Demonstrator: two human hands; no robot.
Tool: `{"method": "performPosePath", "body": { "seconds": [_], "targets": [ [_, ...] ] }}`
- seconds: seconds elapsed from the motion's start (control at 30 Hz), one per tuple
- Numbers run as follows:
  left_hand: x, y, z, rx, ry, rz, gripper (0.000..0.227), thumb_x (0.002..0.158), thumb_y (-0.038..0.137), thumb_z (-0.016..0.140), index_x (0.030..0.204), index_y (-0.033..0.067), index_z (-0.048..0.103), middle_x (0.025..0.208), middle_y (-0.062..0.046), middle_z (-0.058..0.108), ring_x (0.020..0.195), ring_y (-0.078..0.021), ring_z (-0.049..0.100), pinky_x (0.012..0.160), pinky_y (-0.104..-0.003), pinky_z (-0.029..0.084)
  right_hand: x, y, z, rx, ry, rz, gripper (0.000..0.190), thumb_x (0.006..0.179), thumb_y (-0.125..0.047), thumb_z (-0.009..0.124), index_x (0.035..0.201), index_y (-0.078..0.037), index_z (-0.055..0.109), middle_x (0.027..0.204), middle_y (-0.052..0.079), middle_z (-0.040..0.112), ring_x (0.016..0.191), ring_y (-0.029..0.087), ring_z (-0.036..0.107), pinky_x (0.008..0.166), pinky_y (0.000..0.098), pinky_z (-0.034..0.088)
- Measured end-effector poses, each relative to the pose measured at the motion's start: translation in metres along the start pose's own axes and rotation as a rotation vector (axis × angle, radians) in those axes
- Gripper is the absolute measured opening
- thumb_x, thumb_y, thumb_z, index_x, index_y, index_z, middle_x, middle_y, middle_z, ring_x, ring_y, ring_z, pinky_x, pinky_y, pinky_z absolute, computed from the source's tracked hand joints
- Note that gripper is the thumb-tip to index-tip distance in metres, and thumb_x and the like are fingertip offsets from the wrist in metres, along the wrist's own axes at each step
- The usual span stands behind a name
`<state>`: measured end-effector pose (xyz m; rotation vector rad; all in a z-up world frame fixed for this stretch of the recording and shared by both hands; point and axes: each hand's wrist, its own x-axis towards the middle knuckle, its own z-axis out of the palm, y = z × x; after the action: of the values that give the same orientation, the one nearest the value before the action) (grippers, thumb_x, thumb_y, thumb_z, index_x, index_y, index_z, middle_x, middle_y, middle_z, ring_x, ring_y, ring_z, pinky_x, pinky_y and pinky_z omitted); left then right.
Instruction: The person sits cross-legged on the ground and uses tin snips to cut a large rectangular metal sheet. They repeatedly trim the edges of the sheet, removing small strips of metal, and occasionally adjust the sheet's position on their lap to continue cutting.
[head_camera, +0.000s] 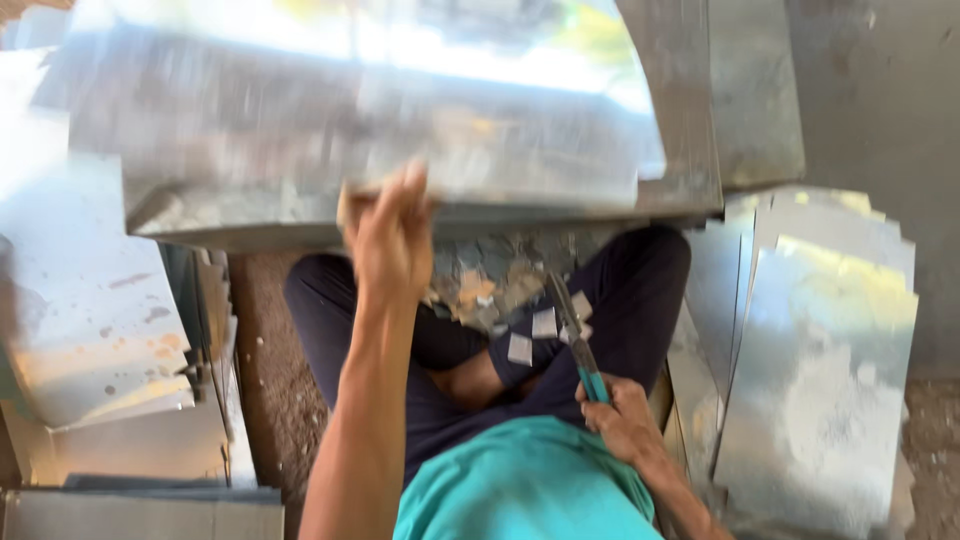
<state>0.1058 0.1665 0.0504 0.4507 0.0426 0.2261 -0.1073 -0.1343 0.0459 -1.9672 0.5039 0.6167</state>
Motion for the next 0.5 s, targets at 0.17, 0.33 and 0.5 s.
{"method": "performPosePath", "body": {
  "seconds": [0.17,0.33,0.5],
  "targets": [
    [0.197,-0.001,0.088,0.381,-0.229,-0.015,0.069,0.09,0.011,0.072,0.143,0.003,0.029,0.108,-0.013,0.072,0.088,-0.0208,0.074,0.085,-0.039,0.068,0.003,-0.038,0.005,0.053,-0.021,-0.022,0.011,0.075,-0.003,0.059,0.082,0.0,0.067,0.058,0.002,0.054,0.05,0.012,0.049,0.047,0.0316,0.039],
    [0.242,-0.004,0.071,1.248,-0.513,0.172,0.054,0.106,0.021,0.072,0.142,-0.0101,0.046,0.118,-0.022,0.063,0.102,-0.0245,0.061,0.085,-0.034,0.054,0.012,-0.037,0.012,0.118,-0.02,0.019,0.012,0.074,-0.006,0.062,0.083,0.0,0.068,0.058,0.003,0.057,0.051,0.012,0.052,0.049,0.0311,0.042],
    [0.148,0.008,-0.006,2.165,-0.416,0.306,0.072,0.092,0.032,0.065,0.149,-0.0057,0.041,0.149,-0.024,0.047,0.139,-0.0365,0.045,0.114,-0.05,0.035,0.01,0.0,0.018,0.131,-0.068,0.041,0.014,0.073,-0.008,0.062,0.08,0.002,0.069,0.055,0.005,0.056,0.05,0.014,0.053,0.049,0.0313,0.045]
  ]
}}
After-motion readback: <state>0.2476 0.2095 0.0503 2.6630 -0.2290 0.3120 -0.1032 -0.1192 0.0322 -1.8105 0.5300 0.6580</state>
